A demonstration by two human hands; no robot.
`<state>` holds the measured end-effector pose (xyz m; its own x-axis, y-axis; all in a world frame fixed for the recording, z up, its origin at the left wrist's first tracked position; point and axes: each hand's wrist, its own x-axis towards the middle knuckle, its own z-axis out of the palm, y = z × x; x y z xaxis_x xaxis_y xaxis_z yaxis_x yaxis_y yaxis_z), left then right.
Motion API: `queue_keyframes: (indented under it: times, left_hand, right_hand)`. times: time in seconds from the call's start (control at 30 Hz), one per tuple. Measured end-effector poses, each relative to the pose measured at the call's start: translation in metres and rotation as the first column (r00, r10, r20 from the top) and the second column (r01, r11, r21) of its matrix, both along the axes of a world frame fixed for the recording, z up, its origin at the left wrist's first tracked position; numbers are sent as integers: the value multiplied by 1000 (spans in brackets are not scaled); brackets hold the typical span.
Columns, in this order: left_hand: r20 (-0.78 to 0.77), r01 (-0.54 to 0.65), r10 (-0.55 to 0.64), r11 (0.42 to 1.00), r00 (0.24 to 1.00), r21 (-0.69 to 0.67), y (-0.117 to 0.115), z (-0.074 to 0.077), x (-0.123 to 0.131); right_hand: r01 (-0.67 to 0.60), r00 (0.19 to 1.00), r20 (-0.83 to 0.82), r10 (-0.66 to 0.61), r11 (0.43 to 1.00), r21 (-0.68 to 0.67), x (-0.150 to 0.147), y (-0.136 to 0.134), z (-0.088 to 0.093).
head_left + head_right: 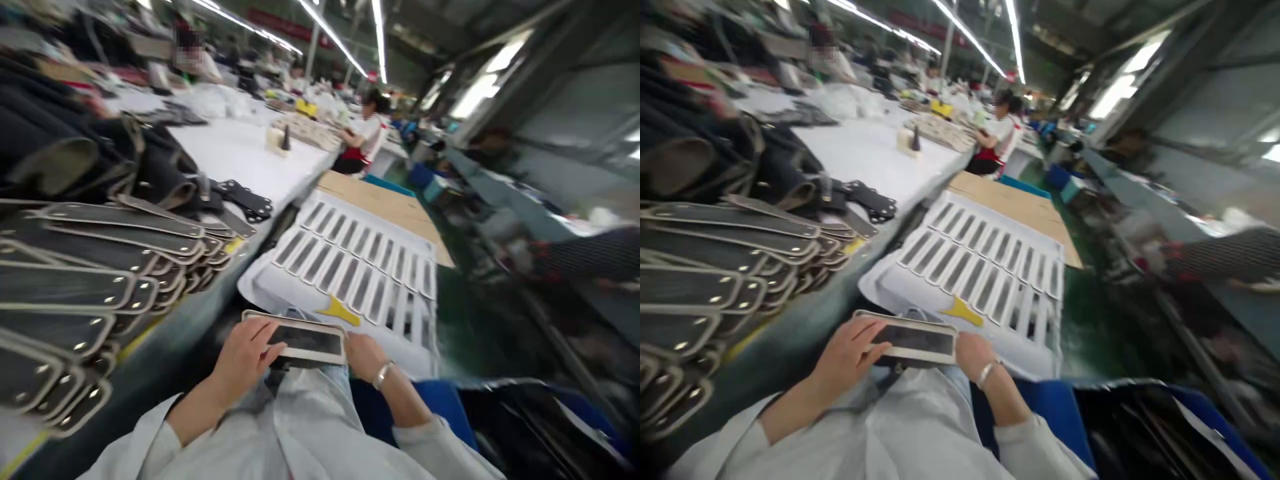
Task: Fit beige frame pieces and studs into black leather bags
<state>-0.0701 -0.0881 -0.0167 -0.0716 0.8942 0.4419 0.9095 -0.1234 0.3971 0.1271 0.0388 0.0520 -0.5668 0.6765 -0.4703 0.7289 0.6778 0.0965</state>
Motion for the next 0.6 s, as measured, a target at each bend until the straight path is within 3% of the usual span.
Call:
queue_keyframes:
  times: [0.1, 0.17, 0.23, 0.3, 0.37, 0.4, 0.43, 0.53, 0.6]
  left_hand:
    - [-134, 353, -366, 929, 921, -109, 21, -1, 45]
    - [-196, 392, -438, 890, 877, -232, 31, 3, 65]
    - [-247, 349, -431, 883, 868, -315, 39, 8, 75]
    - [-285, 320, -425, 881, 859, -350, 43, 11, 78]
    - [-300, 319, -431, 878, 851, -357, 44, 11, 76]
    - [-299, 321, -432, 878, 851, -354, 43, 10, 75]
    - [-296, 323, -431, 880, 852, -349, 42, 9, 74]
    - [-280, 330, -428, 882, 859, -336, 39, 8, 73]
    - [-273, 332, -428, 882, 862, -334, 37, 8, 73]
  right_hand:
    - [168, 984, -41, -171, 983, -81, 32, -3, -10]
    - [198, 972, -99, -212, 971, -132, 36, -2, -14]
    - [207, 961, -138, -241, 953, -223, 39, 1, -15]
    - [295, 885, -213, -415, 852, -432, 46, 5, -17]
    - [393, 712, -264, -651, 680, -619, 57, 9, -18]
    - [428, 621, -278, -733, 614, -663, 62, 10, -18]
    - [455, 565, -292, -772, 586, -670, 67, 11, -18]
    - [474, 602, -320, -732, 650, -594, 70, 10, -19]
    - [441, 676, -346, -650, 734, -517, 63, 8, -20]
